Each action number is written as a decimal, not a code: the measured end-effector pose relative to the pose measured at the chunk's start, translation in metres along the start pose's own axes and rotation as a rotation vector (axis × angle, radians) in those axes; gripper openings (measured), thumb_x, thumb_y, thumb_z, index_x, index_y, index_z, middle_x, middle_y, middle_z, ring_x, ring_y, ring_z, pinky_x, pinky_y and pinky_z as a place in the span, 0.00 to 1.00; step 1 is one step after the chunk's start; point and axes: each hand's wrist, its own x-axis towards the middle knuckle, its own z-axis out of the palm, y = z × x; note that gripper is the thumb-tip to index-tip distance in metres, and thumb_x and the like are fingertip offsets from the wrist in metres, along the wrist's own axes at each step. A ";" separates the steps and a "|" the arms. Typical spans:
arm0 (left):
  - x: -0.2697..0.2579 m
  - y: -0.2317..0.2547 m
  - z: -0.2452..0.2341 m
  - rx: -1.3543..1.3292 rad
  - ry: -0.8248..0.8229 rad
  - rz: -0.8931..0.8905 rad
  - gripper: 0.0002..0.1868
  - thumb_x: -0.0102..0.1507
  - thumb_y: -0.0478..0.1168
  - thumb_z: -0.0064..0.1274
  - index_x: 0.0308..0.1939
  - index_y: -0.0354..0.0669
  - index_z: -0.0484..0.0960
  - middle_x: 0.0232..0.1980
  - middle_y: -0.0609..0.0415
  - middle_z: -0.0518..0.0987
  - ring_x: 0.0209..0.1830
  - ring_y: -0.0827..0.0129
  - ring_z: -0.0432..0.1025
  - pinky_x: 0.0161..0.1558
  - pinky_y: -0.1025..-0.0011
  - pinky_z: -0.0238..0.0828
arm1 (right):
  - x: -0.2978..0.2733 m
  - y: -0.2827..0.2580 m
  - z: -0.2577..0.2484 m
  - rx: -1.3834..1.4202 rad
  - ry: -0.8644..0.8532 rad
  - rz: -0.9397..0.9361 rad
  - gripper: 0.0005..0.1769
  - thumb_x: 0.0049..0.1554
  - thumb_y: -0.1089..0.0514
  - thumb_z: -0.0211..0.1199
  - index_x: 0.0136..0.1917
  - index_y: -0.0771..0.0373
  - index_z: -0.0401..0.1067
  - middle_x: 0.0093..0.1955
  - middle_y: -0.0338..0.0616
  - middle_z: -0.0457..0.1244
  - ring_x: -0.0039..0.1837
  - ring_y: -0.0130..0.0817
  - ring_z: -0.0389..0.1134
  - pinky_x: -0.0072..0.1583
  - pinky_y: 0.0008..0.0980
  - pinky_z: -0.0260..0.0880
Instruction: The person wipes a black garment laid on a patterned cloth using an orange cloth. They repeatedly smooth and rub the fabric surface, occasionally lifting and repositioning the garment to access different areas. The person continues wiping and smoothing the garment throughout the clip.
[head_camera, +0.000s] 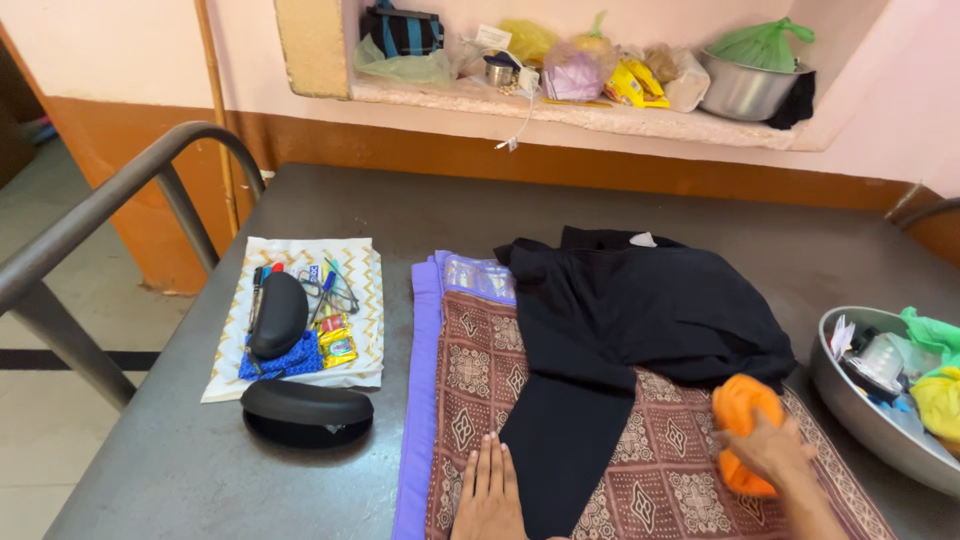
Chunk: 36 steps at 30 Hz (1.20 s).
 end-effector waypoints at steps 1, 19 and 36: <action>-0.007 0.000 0.009 0.128 -0.078 -0.012 0.63 0.59 0.76 0.37 0.69 0.13 0.49 0.74 0.19 0.49 0.80 0.38 0.39 0.76 0.47 0.28 | -0.005 -0.003 -0.002 0.001 0.012 -0.001 0.44 0.55 0.32 0.63 0.78 0.51 0.61 0.79 0.56 0.50 0.75 0.60 0.56 0.70 0.59 0.60; 0.182 -0.006 -0.021 -0.244 -0.555 -0.924 0.27 0.59 0.58 0.63 0.52 0.44 0.80 0.53 0.47 0.81 0.59 0.54 0.72 0.62 0.58 0.67 | 0.008 -0.125 0.160 0.774 -0.377 -0.004 0.35 0.41 0.41 0.81 0.41 0.79 0.81 0.34 0.58 0.72 0.35 0.44 0.75 0.42 0.38 0.76; 0.163 -0.046 -0.015 -1.093 -0.576 -0.996 0.17 0.62 0.50 0.64 0.27 0.41 0.84 0.27 0.61 0.78 0.30 0.77 0.68 0.40 0.73 0.67 | -0.019 -0.095 0.168 1.865 -0.858 0.273 0.30 0.53 0.58 0.66 0.69 0.56 0.68 0.63 0.50 0.69 0.65 0.48 0.69 0.67 0.54 0.67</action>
